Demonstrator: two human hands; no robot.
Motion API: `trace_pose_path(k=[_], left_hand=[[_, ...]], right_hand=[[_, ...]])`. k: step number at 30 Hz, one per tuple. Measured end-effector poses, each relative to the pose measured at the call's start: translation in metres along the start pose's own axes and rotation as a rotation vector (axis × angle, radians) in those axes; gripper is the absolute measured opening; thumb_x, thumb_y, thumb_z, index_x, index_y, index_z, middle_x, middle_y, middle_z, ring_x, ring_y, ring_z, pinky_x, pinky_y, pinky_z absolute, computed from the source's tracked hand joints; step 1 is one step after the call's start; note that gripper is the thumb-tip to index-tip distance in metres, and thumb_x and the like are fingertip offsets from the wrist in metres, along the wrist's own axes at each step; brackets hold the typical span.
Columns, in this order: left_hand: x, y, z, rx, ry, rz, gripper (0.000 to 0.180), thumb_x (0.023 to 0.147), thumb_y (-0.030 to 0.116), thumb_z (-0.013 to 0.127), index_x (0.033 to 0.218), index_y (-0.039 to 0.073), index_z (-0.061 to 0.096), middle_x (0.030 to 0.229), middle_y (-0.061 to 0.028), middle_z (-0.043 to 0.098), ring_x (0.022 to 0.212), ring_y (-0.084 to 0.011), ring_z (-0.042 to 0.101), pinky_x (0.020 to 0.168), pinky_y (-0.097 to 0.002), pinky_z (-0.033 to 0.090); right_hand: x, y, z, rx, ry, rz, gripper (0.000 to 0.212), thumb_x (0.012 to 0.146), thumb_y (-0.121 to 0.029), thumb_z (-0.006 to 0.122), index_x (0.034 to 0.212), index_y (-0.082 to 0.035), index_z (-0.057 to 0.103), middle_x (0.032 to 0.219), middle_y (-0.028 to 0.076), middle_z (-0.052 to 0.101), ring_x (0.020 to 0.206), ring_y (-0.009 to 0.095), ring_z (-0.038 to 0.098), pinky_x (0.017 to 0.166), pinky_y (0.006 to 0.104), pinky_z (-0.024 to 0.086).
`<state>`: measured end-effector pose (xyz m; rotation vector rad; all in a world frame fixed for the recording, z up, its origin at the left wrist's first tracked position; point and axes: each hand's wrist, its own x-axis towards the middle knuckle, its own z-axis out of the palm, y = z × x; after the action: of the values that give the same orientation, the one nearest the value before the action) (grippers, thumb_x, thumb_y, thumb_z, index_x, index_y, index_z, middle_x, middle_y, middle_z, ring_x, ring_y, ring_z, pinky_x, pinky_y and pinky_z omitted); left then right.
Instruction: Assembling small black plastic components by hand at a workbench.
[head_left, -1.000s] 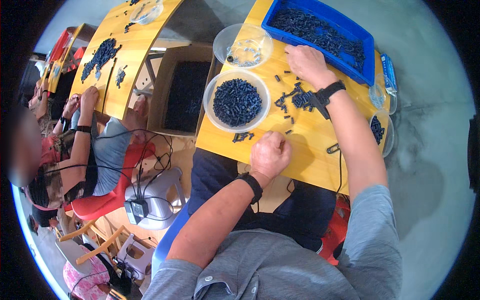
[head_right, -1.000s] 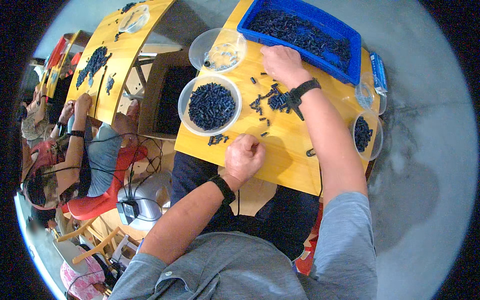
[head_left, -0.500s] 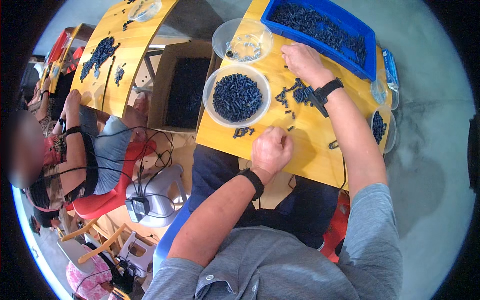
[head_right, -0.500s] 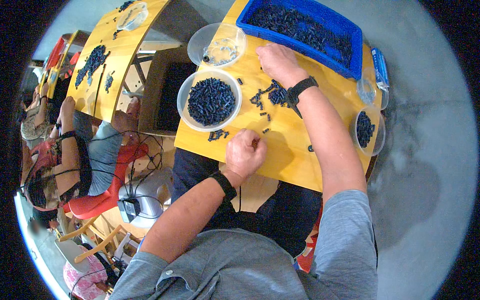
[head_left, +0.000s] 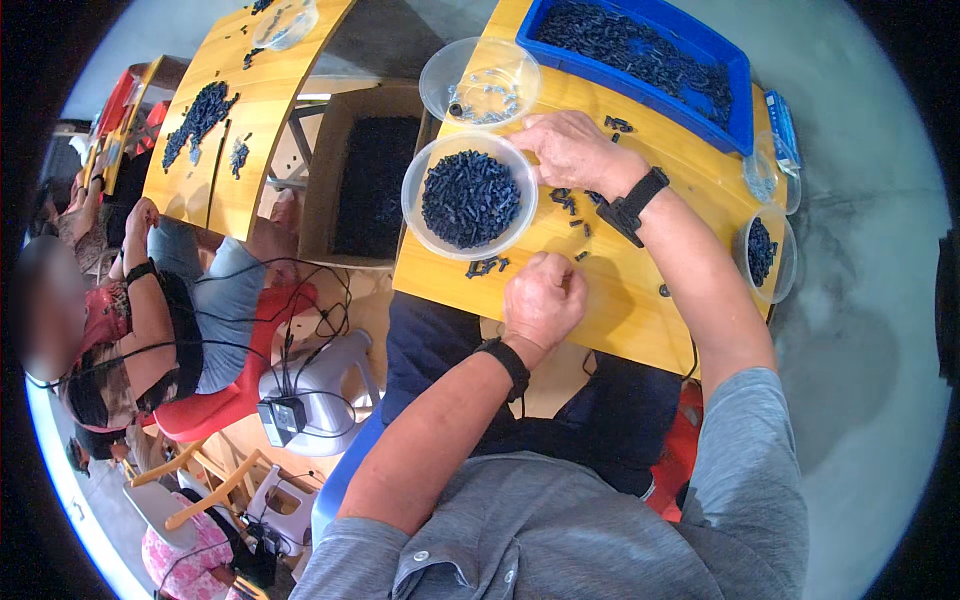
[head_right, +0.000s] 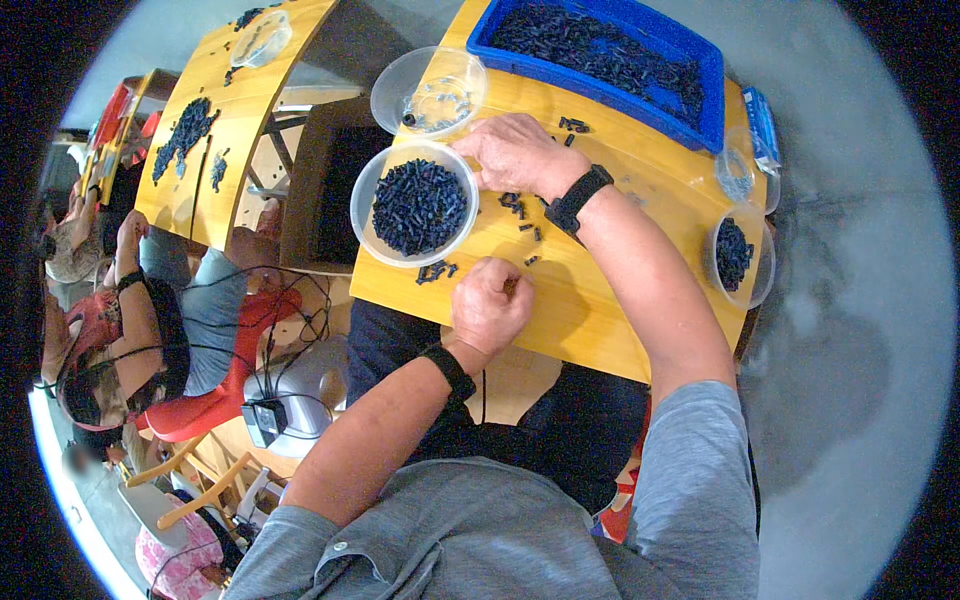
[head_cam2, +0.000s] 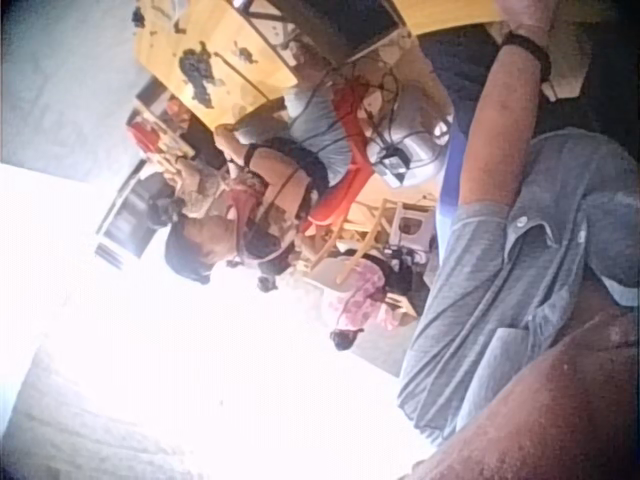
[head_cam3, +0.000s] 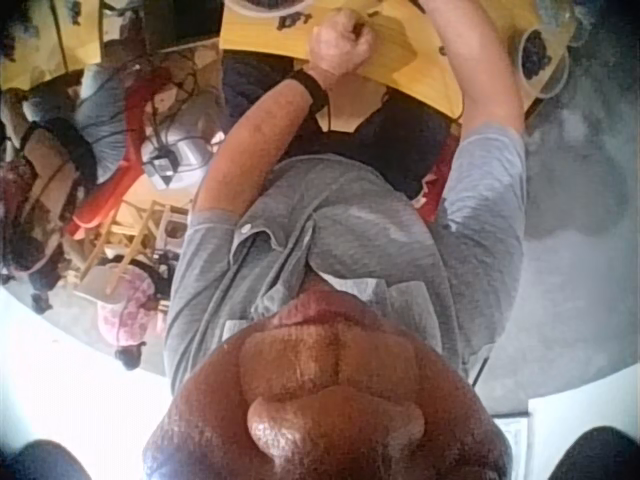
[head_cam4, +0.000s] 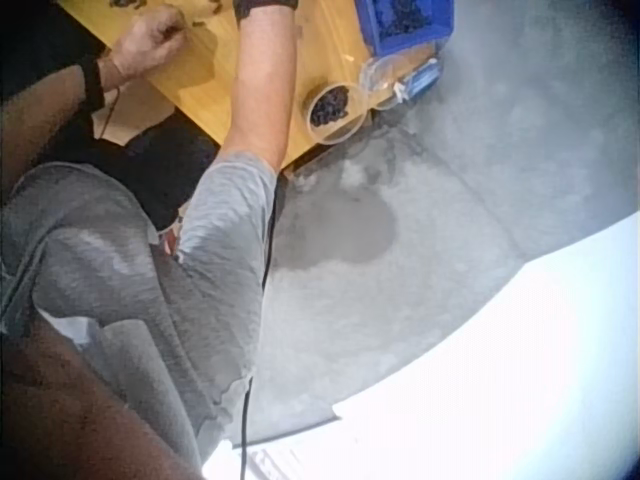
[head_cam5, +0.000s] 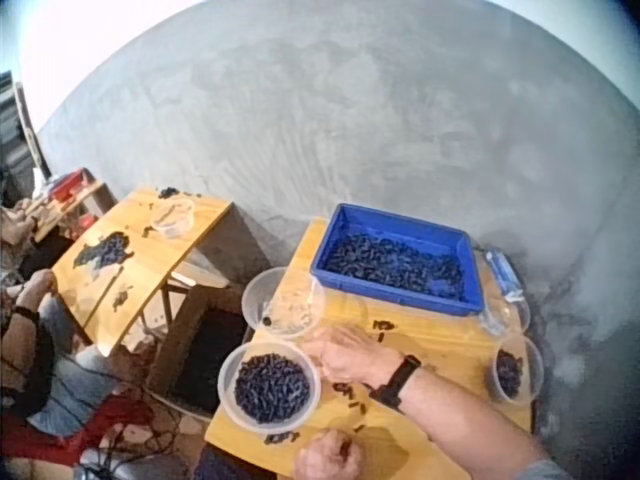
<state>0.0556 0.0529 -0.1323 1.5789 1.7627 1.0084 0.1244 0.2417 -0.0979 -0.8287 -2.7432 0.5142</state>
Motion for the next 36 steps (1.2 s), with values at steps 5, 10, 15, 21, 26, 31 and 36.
trace_pose_path(k=[5,10,15,21,26,31,36], left_hand=[[0.001,0.000,0.000,0.000,-0.009,-0.005,0.013,0.073,0.012,0.065,0.068,0.005,0.056,0.069,-0.0149,0.059,0.064,-0.0337,0.058,0.058,-0.0418,0.048],[0.001,0.001,-0.001,-0.001,-0.011,0.000,0.013,0.073,0.011,0.065,0.068,0.004,0.056,0.069,-0.0152,0.059,0.065,-0.0336,0.058,0.058,-0.0416,0.048],[0.001,0.000,0.000,-0.003,-0.012,0.005,0.012,0.073,0.012,0.064,0.068,0.004,0.057,0.070,-0.0154,0.059,0.065,-0.0334,0.059,0.059,-0.0408,0.049],[0.000,-0.001,-0.001,-0.026,-0.006,-0.007,0.011,0.073,0.012,0.064,0.069,0.003,0.058,0.070,-0.0155,0.060,0.066,-0.0332,0.059,0.061,-0.0406,0.049],[-0.001,-0.001,-0.002,-0.024,0.018,0.021,0.011,0.073,0.013,0.063,0.069,0.003,0.059,0.070,-0.0156,0.060,0.066,-0.0334,0.060,0.062,-0.0407,0.049],[-0.003,0.002,-0.002,0.017,0.002,0.001,0.013,0.073,0.014,0.062,0.069,0.003,0.059,0.070,-0.0164,0.060,0.066,-0.0335,0.060,0.062,-0.0403,0.049],[-0.001,0.000,0.002,0.019,0.020,0.026,0.013,0.072,0.014,0.062,0.069,0.002,0.061,0.069,-0.0169,0.061,0.066,-0.0331,0.061,0.062,-0.0399,0.049]], right_hand=[[0.005,0.000,0.000,0.004,-0.118,0.047,0.017,0.073,-0.026,0.066,0.088,-0.017,0.066,0.081,0.015,0.063,0.081,0.035,0.060,0.068,0.0474,0.046],[0.004,-0.001,0.000,0.005,-0.112,0.067,0.011,0.073,-0.023,0.063,0.080,-0.014,0.066,0.078,0.015,0.063,0.080,0.035,0.060,0.067,0.0483,0.045],[-0.015,0.010,-0.016,-0.095,0.046,0.083,0.014,0.073,-0.019,0.060,0.084,-0.012,0.066,0.077,0.013,0.062,0.076,0.034,0.060,0.065,0.0455,0.046],[-0.057,0.025,-0.038,0.016,0.186,0.396,0.018,0.078,-0.007,0.056,0.095,-0.005,0.064,0.079,0.012,0.065,0.061,0.022,0.058,0.058,0.0303,0.046],[-0.092,0.019,-0.028,0.269,0.369,0.551,0.019,0.083,-0.002,0.053,0.100,0.005,0.059,0.082,0.006,0.064,0.061,0.010,0.056,0.054,0.0241,0.044],[-0.116,-0.027,-0.014,0.798,0.495,0.774,0.018,0.084,-0.002,0.055,0.101,0.004,0.056,0.081,0.009,0.063,0.062,0.010,0.060,0.049,0.0233,0.047],[-0.127,-0.061,-0.013,0.999,0.646,0.598,0.014,0.086,0.001,0.054,0.100,0.003,0.056,0.088,0.009,0.064,0.066,0.012,0.062,0.052,0.0224,0.050]])
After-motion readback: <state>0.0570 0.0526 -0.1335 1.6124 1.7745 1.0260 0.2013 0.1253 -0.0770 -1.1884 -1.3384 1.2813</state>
